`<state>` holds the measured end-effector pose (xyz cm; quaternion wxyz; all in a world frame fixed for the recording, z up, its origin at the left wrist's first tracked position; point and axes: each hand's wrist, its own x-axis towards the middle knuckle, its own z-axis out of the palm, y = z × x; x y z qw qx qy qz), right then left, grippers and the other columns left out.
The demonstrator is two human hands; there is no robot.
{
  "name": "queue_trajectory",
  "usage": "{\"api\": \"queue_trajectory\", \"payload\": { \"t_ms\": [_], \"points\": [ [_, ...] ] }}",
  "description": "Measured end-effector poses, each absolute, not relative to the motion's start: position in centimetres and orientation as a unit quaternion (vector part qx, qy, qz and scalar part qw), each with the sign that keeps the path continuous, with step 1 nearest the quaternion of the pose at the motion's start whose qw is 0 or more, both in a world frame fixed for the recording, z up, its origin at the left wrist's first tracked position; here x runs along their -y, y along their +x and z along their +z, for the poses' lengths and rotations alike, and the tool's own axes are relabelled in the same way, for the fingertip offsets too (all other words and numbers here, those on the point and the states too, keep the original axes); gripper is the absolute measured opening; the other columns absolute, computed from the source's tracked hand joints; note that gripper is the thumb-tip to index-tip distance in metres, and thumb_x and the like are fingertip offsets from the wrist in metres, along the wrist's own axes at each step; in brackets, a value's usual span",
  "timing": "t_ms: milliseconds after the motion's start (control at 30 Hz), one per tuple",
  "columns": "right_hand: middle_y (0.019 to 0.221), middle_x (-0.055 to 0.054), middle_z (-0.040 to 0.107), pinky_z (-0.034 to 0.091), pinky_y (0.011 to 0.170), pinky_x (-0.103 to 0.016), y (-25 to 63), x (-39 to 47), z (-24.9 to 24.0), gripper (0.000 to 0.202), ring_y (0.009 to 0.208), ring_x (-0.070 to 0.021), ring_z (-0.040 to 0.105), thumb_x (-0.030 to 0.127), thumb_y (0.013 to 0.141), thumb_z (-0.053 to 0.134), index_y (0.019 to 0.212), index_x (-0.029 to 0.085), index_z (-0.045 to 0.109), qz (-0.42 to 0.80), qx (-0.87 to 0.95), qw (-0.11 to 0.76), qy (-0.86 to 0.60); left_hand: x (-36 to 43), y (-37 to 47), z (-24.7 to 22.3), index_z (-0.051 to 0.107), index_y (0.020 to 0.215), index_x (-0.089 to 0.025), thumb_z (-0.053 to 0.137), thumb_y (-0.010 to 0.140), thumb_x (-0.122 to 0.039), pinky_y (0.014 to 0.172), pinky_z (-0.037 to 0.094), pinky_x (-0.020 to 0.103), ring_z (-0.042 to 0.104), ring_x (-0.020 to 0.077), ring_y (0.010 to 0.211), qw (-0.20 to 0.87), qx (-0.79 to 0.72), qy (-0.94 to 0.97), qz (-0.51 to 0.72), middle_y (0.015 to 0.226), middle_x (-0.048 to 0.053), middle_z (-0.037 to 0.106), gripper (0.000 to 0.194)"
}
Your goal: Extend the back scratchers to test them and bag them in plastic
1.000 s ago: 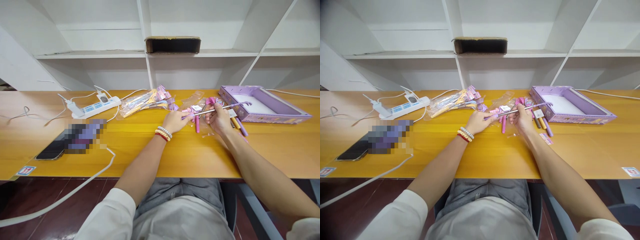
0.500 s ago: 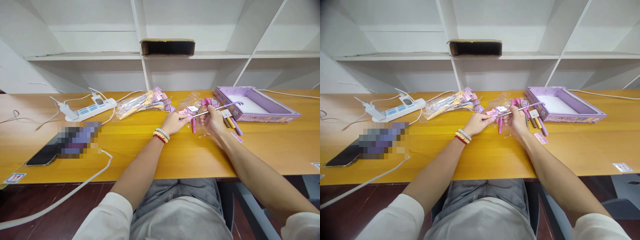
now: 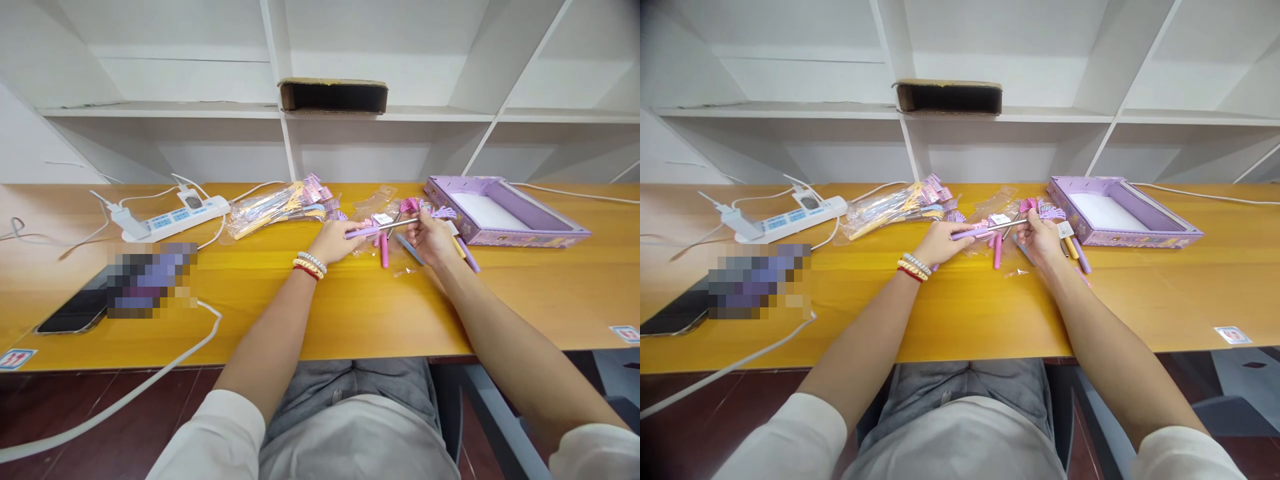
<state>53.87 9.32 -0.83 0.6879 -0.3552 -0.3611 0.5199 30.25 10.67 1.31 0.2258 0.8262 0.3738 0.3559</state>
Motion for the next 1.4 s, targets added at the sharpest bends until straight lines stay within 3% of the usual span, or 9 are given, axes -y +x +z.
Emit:
{"api": "queue_trajectory", "payload": {
  "t_ms": [133,267,433,600,1167,1400],
  "points": [
    [0.05,0.001,0.058,0.039,0.035,-0.017,54.5,-9.1,-0.2,0.036,0.039,-0.0071,0.05,0.051,0.079,0.062,0.071,0.016,0.058,0.533,0.318,0.704,-0.344,-9.7,30.2,2.6,0.074,0.097,-0.014,0.068,0.071,-0.033,0.066,0.044,0.024,0.06,0.0137,0.073,0.342,-0.349,0.775,0.402,0.088,0.006,0.072,0.033],
    [0.05,0.0,0.059,0.042,0.037,-0.019,54.4,-8.8,0.3,0.038,0.04,-0.0088,0.052,0.053,0.083,0.056,0.071,0.017,0.058,0.548,0.329,0.687,-0.345,-9.2,30.2,3.2,0.075,0.086,-0.014,0.068,0.069,-0.032,0.06,0.04,0.023,0.054,0.0108,0.064,0.386,-0.353,0.744,0.416,0.074,0.002,0.068,0.025],
    [0.052,0.001,0.06,0.042,0.038,-0.017,53.5,-8.4,0.2,0.03,0.04,-0.0072,0.052,0.045,0.083,0.059,0.071,0.017,0.059,0.534,0.35,0.7,-0.32,-9.2,30.5,3.1,0.074,0.074,-0.013,0.07,0.066,-0.037,0.057,0.034,0.024,0.047,0.0097,0.058,0.379,-0.362,0.74,0.423,0.061,-0.001,0.06,0.026],
    [0.054,0.001,0.062,0.042,0.04,-0.018,52.6,-8.2,-0.2,0.03,0.044,-0.0081,0.054,0.046,0.082,0.061,0.072,0.018,0.059,0.536,0.371,0.698,-0.297,-9.4,30.5,3.0,0.073,0.071,-0.014,0.069,0.063,-0.035,0.058,0.035,0.024,0.049,0.0111,0.061,0.383,-0.385,0.713,0.445,0.063,-0.001,0.061,0.023],
    [0.055,0.001,0.061,0.039,0.039,-0.018,50.9,-7.7,-0.2,0.031,0.044,-0.0087,0.053,0.048,0.081,0.06,0.074,0.018,0.057,0.538,0.369,0.703,-0.284,-10.2,31.5,1.4,0.076,0.074,-0.015,0.07,0.063,-0.031,0.062,0.042,0.025,0.055,0.0132,0.064,0.381,-0.386,0.698,0.467,0.065,0.0,0.066,0.02],
    [0.053,0.0,0.061,0.039,0.039,-0.018,50.9,-7.7,-0.2,0.032,0.044,-0.0091,0.053,0.048,0.081,0.06,0.071,0.017,0.058,0.546,0.372,0.691,-0.292,-9.4,32.0,1.5,0.076,0.074,-0.014,0.067,0.063,-0.029,0.056,0.038,0.023,0.05,0.0107,0.058,0.358,-0.402,0.702,0.466,0.058,-0.002,0.061,0.02]
  ]
}}
